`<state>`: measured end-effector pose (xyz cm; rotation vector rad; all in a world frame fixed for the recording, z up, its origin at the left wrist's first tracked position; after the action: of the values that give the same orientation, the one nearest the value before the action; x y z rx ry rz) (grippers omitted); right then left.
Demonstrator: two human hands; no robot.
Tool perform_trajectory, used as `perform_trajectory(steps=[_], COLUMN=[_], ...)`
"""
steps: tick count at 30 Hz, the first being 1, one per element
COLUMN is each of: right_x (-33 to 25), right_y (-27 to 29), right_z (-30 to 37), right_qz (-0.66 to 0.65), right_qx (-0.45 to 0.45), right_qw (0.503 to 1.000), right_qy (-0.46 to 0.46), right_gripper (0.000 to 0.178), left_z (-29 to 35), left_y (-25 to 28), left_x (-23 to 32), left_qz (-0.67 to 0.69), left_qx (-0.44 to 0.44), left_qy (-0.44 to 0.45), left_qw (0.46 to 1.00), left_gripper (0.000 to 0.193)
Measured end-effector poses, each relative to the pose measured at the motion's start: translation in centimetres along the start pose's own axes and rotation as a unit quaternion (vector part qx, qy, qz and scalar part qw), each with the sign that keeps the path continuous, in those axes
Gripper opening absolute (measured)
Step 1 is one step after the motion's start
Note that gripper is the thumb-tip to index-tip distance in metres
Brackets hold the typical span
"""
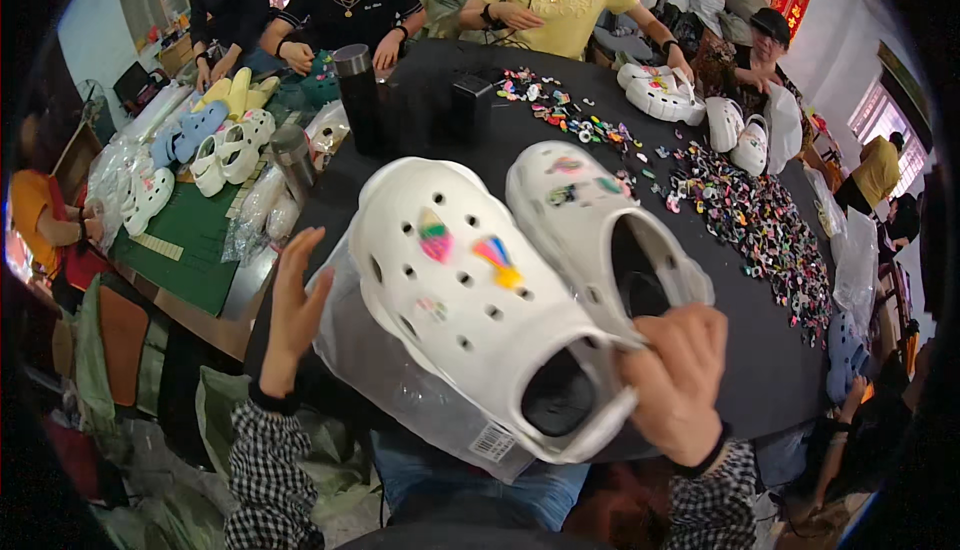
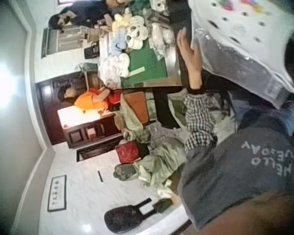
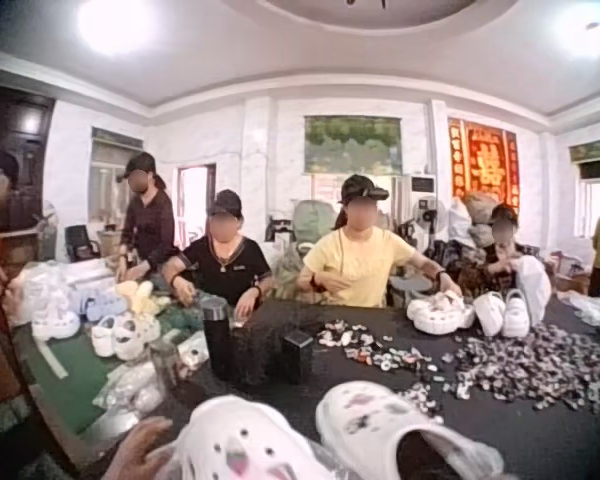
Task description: Attaching decorative charms to the holes of foam clogs.
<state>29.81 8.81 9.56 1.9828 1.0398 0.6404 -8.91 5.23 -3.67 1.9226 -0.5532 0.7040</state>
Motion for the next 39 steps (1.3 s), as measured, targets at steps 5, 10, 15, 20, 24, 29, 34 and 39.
perform_trajectory(steps=[5,10,15,20,24,29,34,39], right_x=[-3.3,-4.3,-0.5,1.8,1.2,-0.8,-1.0,-1.6], right_y=[-7.9,-9.8,-6.8,-5.9,-6.6,-8.1,-9.3,-8.9], right_z=[-1.2,-0.5,-1.5,-0.7,-1.4,-2.9,-2.3,-2.8], right_qz=[-0.052,-0.231,-0.285,-0.234,-0.228,-0.262,-0.357,-0.355], right_qx=[-0.084,-0.167,-0.232,-0.279,-0.269,-0.345,-0.347,-0.399], right_qw=[0.995,0.959,0.929,0.931,0.935,0.9,0.866,0.844], right_qy=[0.016,-0.004,-0.033,0.031,0.043,0.045,0.048,0.057], right_gripper=[0.015,0.032,0.063,0.055,0.053,0.055,0.055,0.048], left_z=[4.3,7.7,8.4,9.8,10.1,9.9,9.5,9.0], left_y=[-1.0,-2.0,-1.4,-3.0,-3.4,-5.7,-6.6,-6.3], left_x=[3.5,3.9,6.8,9.8,12.2,13.6,13.7,13.5], left_qz=[0.151,0.158,0.071,0.207,0.034,0.02,0.023,0.059], left_qx=[0.03,0.006,0.005,-0.017,-0.045,-0.09,-0.073,-0.04], left_qy=[0.082,0.133,0.09,0.102,-0.035,-0.06,-0.07,-0.09], left_qw=[0.985,0.978,0.993,0.973,0.998,0.994,0.995,0.993], left_gripper=[0.052,0.051,0.04,0.044,0.055,0.051,0.035,0.034])
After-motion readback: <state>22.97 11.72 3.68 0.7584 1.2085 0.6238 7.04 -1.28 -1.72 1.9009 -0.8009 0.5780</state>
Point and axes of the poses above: each hand's wrist, its own z-axis away from the middle knuckle, its own y-axis out of the back of the hand, x = y × z, the point moved 3 cm from there along -z, towards the middle knuckle, and after that the axes turned 5 degrees about -x, right-handed, at the moved point
